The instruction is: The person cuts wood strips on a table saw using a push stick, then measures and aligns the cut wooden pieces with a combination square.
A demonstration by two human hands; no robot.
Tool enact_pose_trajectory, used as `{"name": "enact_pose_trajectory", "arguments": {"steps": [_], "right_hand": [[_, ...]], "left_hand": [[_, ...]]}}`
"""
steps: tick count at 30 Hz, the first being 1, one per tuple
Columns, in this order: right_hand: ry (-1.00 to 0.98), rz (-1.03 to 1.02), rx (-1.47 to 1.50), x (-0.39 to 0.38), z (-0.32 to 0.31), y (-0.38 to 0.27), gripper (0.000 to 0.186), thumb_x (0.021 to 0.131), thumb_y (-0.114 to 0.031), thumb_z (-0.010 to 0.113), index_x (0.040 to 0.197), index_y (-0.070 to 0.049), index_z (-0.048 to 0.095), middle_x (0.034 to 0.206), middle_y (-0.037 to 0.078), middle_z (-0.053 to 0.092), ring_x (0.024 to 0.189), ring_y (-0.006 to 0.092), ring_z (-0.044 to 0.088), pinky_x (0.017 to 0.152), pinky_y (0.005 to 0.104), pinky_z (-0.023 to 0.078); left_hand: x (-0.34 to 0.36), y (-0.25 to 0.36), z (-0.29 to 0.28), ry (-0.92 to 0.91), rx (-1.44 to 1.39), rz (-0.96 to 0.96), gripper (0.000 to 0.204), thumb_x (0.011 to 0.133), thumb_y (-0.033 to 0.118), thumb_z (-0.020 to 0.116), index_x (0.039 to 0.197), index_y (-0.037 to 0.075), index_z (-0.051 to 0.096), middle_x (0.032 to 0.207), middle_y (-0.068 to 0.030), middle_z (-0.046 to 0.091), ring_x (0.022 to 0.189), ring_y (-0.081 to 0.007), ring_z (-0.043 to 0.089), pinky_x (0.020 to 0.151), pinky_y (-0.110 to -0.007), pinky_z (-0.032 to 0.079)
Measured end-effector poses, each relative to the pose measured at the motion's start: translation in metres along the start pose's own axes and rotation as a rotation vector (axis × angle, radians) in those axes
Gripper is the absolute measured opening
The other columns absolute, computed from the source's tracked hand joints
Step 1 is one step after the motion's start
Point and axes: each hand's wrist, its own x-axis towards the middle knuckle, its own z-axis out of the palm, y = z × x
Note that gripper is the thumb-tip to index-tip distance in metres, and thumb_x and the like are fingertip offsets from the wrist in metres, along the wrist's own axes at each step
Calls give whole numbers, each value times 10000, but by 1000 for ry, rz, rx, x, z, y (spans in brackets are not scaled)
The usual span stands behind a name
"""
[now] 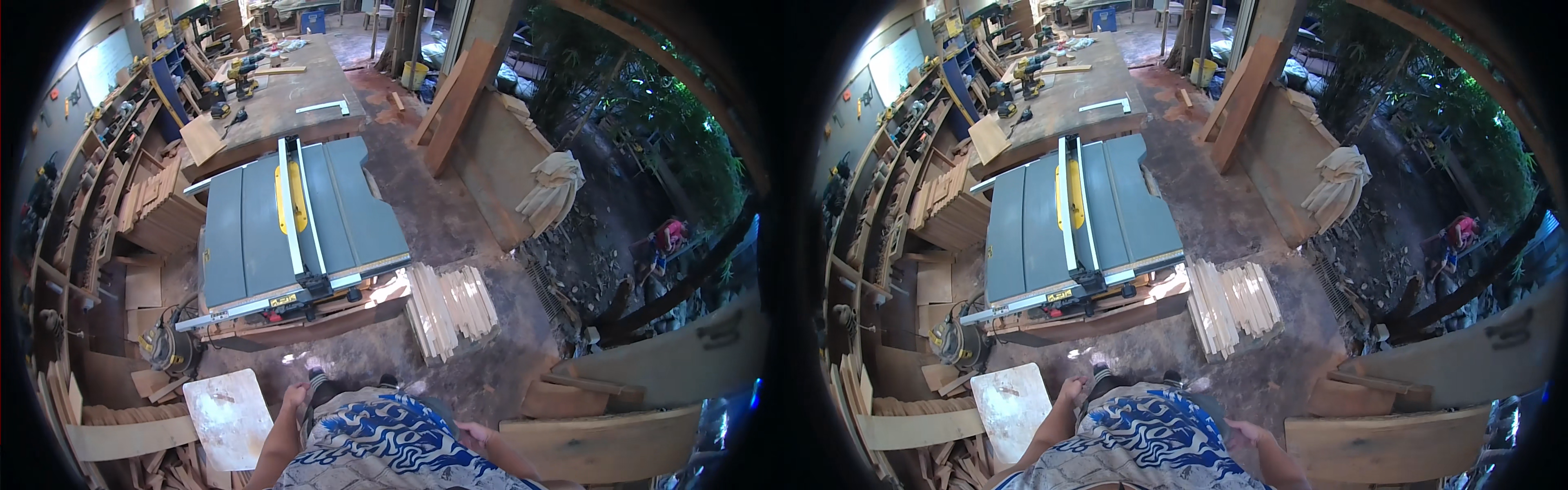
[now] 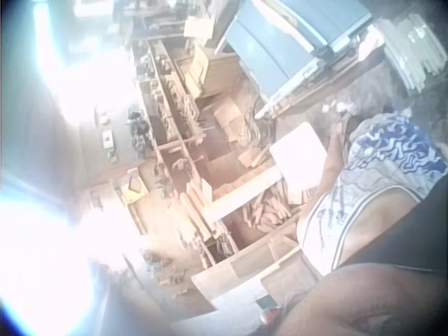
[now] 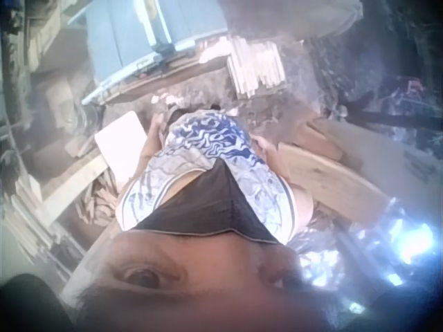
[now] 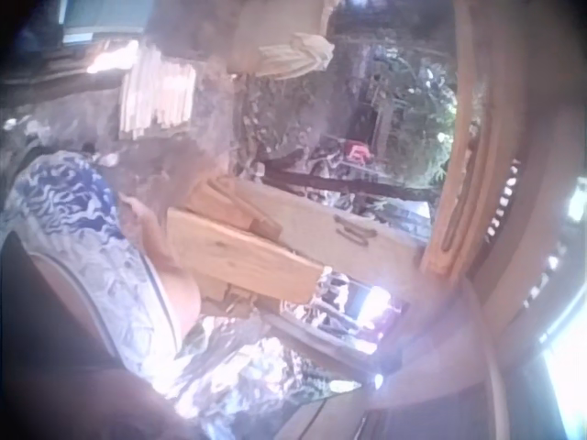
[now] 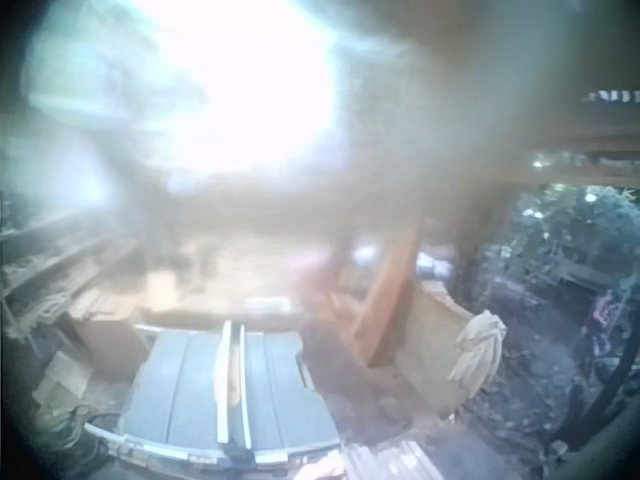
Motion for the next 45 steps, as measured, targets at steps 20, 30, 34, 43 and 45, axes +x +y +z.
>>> {"name": "enact_pose_trajectory", "arguments": {"steps": [20, 30, 34, 43, 45], "right_hand": [[39, -99, -7, 164, 234, 152, 565, 929, -352, 643, 1423, -98, 541, 1322, 58, 660, 1115, 186, 673, 987, 389, 542], [162, 176, -763, 101, 199, -2, 778, 824, -393, 748, 1486, -91, 472, 1402, 105, 602, 1198, 245, 626, 995, 399, 532], [309, 264, -1315, 92, 160, -94, 869, 782, -410, 791, 1512, -88, 445, 1434, 124, 579, 1232, 268, 607, 999, 403, 528], [805, -592, -406, 129, 124, -248, 545, 883, -247, 732, 1370, -53, 585, 908, 75, 661, 724, 154, 581, 533, 301, 443], [799, -585, -575, 138, 137, -268, 567, 882, -253, 738, 1383, -45, 571, 883, 68, 663, 712, 145, 576, 531, 298, 444]], "left_hand": [[103, -26, -161, -207, 67, 113, 270, 910, 211, 605, 954, -24, 730, 831, -59, 681, 699, -146, 592, 638, -287, 463], [113, -8, -159, -306, 55, 28, 431, 951, 299, 623, 1233, -21, 682, 1092, -100, 722, 984, -184, 635, 893, -313, 489], [59, 39, -131, -523, -51, 51, 451, 976, 348, 588, 1223, -16, 687, 1131, -93, 714, 997, -184, 646, 874, -331, 509], [-87, 320, -204, -612, 302, 708, 358, 995, 387, 612, 1148, 95, 751, 1095, -139, 747, 995, -226, 702, 914, -395, 528], [-159, 402, -242, -349, 96, 1323, 330, 989, 317, 608, 1127, 52, 748, 1092, -105, 685, 977, -237, 655, 855, -368, 518]]}}
